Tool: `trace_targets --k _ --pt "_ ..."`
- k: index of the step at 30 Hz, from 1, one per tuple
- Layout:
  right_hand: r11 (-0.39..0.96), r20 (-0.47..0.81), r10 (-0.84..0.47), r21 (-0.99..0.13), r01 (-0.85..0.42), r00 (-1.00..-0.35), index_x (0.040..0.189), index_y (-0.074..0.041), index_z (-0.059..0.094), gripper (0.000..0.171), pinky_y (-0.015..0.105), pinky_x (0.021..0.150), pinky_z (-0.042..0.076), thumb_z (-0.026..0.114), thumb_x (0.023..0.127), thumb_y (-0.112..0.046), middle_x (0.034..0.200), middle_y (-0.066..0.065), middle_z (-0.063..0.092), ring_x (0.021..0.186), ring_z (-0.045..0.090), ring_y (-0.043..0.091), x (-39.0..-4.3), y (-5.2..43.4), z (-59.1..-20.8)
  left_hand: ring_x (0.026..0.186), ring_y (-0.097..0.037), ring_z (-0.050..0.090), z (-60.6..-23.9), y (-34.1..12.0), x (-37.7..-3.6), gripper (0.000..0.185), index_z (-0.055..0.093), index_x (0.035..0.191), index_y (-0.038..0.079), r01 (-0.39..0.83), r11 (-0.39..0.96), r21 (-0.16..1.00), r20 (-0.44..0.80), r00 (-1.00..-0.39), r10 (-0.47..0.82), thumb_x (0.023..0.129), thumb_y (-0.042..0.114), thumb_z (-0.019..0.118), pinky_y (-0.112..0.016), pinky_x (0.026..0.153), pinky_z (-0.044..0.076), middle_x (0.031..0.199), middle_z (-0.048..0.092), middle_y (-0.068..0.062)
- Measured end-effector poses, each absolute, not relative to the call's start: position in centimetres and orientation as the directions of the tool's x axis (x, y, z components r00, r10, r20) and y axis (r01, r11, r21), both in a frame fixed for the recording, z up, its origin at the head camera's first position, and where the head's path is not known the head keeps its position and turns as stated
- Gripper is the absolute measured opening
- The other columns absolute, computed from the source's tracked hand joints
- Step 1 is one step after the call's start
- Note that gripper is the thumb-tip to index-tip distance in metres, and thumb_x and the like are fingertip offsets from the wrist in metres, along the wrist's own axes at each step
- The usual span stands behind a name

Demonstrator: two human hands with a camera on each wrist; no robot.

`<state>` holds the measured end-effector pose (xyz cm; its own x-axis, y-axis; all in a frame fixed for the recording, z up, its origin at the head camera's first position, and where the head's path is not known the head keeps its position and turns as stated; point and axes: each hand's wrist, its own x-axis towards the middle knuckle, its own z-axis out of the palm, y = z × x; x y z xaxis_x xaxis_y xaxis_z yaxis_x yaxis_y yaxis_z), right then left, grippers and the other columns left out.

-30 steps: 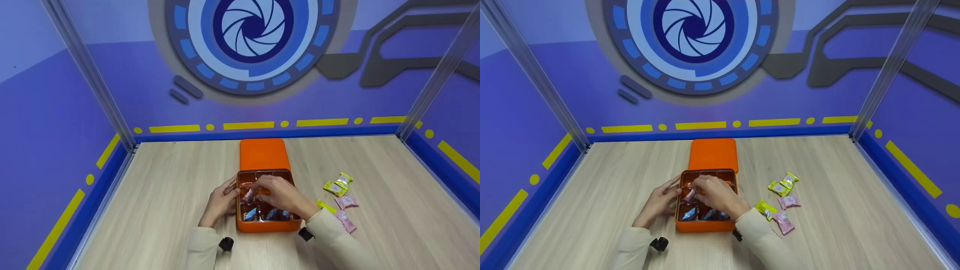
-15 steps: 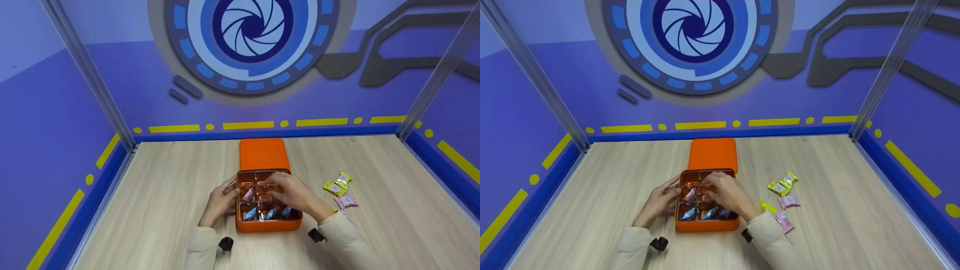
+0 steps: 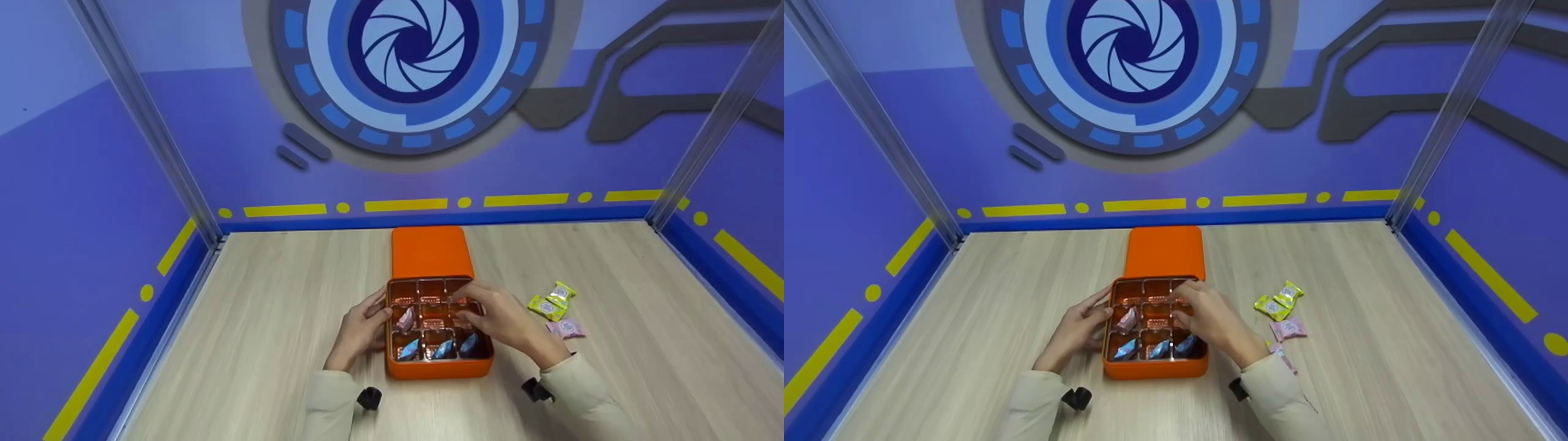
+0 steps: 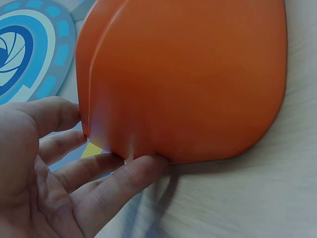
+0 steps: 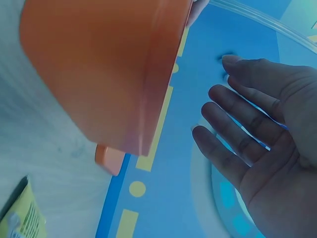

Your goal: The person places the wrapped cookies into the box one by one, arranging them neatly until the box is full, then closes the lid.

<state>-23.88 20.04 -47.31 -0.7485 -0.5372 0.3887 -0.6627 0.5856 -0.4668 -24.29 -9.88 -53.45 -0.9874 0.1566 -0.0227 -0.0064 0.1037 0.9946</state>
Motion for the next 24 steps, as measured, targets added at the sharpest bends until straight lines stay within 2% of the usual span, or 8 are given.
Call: trace_targets --k 5,12,19,24 --pt "0.613 0.378 -0.511 -0.469 -0.635 -0.772 0.120 -0.004 0.074 0.028 0.049 0.094 0.059 0.081 0.093 -0.001 0.116 0.011 0.074 0.108 0.071 0.032 -23.6 21.0 -47.4 0.113 -0.036 0.072 -53.4 -9.9 -24.2 0.057 0.048 0.161 0.012 -0.016 0.088 0.996 -0.029 -0.988 0.153 0.107 0.015 0.063 -0.045 0.069 0.065 0.149 0.058 -0.024" --pt "0.635 0.376 -0.467 -0.487 -0.599 -0.800 0.119 -0.004 0.075 0.027 0.050 0.096 0.058 0.081 0.093 -0.001 0.118 0.005 0.073 0.111 0.070 0.029 -23.3 22.3 -47.6 0.118 -0.036 0.070 -53.4 -9.8 -24.3 0.057 0.049 0.160 0.012 -0.013 0.075 0.997 -0.024 -0.989 0.149 0.106 0.015 0.065 -0.045 0.079 0.064 0.148 0.059 -0.025" --pt "0.681 0.380 -0.426 -0.463 -0.567 -0.821 0.118 -0.009 0.076 0.029 0.049 0.097 0.058 0.083 0.091 -0.002 0.117 0.004 0.074 0.111 0.070 0.028 -23.0 23.3 -47.7 0.120 -0.037 0.069 -53.4 -9.9 -24.2 0.056 0.050 0.160 0.012 -0.013 0.077 0.997 -0.025 -0.989 0.148 0.106 0.015 0.064 -0.047 0.079 0.064 0.149 0.058 -0.025" --pt "0.692 0.375 -0.414 -0.463 -0.554 -0.830 0.119 -0.007 0.075 0.030 0.051 0.097 0.058 0.084 0.090 -0.002 0.117 0.006 0.074 0.111 0.071 0.030 -22.8 24.1 -47.9 0.121 -0.037 0.068 -53.5 -9.9 -24.3 0.056 0.051 0.160 0.012 0.001 0.096 0.995 -0.013 -0.989 0.144 0.106 0.016 0.065 -0.046 0.080 0.064 0.148 0.058 -0.025"
